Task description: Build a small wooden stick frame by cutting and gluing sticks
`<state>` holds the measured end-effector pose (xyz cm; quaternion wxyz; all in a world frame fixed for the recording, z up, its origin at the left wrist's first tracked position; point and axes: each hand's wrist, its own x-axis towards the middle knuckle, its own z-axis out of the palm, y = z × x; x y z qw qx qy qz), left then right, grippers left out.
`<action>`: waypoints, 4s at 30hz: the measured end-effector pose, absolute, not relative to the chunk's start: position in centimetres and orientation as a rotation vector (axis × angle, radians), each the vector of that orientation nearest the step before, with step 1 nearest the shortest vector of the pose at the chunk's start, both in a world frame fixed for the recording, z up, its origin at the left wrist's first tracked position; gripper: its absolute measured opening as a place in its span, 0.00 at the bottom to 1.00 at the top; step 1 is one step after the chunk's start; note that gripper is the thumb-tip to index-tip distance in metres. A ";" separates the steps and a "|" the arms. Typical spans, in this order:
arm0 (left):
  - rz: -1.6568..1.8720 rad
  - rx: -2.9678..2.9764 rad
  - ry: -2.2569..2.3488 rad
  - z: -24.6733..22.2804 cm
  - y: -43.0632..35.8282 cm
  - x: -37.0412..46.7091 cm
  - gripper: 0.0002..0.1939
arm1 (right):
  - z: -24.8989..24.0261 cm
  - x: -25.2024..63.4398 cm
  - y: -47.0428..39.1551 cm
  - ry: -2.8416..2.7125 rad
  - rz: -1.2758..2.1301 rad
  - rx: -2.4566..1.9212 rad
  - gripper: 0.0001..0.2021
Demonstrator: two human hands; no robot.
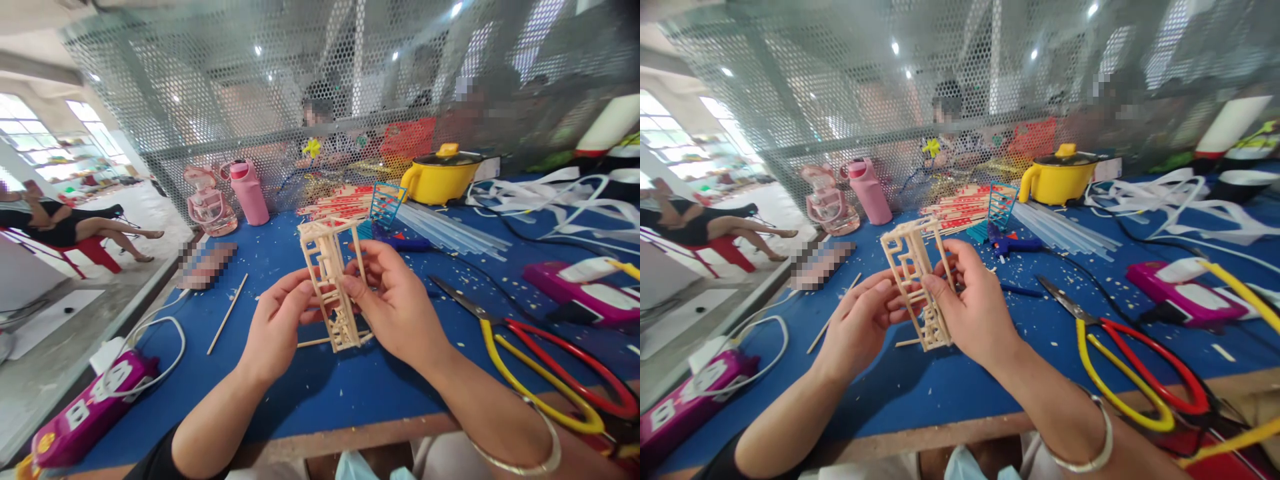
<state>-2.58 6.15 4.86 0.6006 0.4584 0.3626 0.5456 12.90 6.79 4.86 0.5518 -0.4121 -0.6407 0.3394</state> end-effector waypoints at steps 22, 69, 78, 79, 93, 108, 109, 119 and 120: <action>1.266 1.045 0.770 5.3 6.1 -2.2 0.09 | 5.6 12.0 7.8 -1.448 0.940 -0.897 0.11; 1.267 1.137 0.912 5.2 6.0 -1.9 0.16 | 5.4 11.2 7.6 -1.424 0.865 -0.950 0.21; 1.244 1.009 0.733 4.9 6.1 -2.0 0.23 | 5.6 11.5 7.6 -1.339 1.011 -0.870 0.20; 1.248 1.018 0.707 4.8 6.0 -2.1 0.22 | 5.6 11.5 7.6 -1.301 1.053 -0.848 0.19; 0.818 2.116 1.189 10.8 11.0 -6.9 0.17 | 4.6 12.2 9.6 -1.105 1.130 -0.928 0.13; 0.421 2.447 1.353 7.1 13.8 -8.1 0.26 | 1.8 13.3 12.9 -1.493 0.566 -1.199 0.26; 0.441 2.455 1.347 6.9 13.5 -7.9 0.28 | 1.7 13.3 12.9 -1.534 0.553 -1.199 0.25; 0.680 2.383 1.282 4.5 13.6 -7.0 0.27 | 2.1 12.9 12.3 -1.877 0.369 -1.154 0.14; 0.699 2.376 1.279 4.3 13.6 -7.1 0.27 | 2.1 12.9 12.3 -1.889 0.361 -1.158 0.13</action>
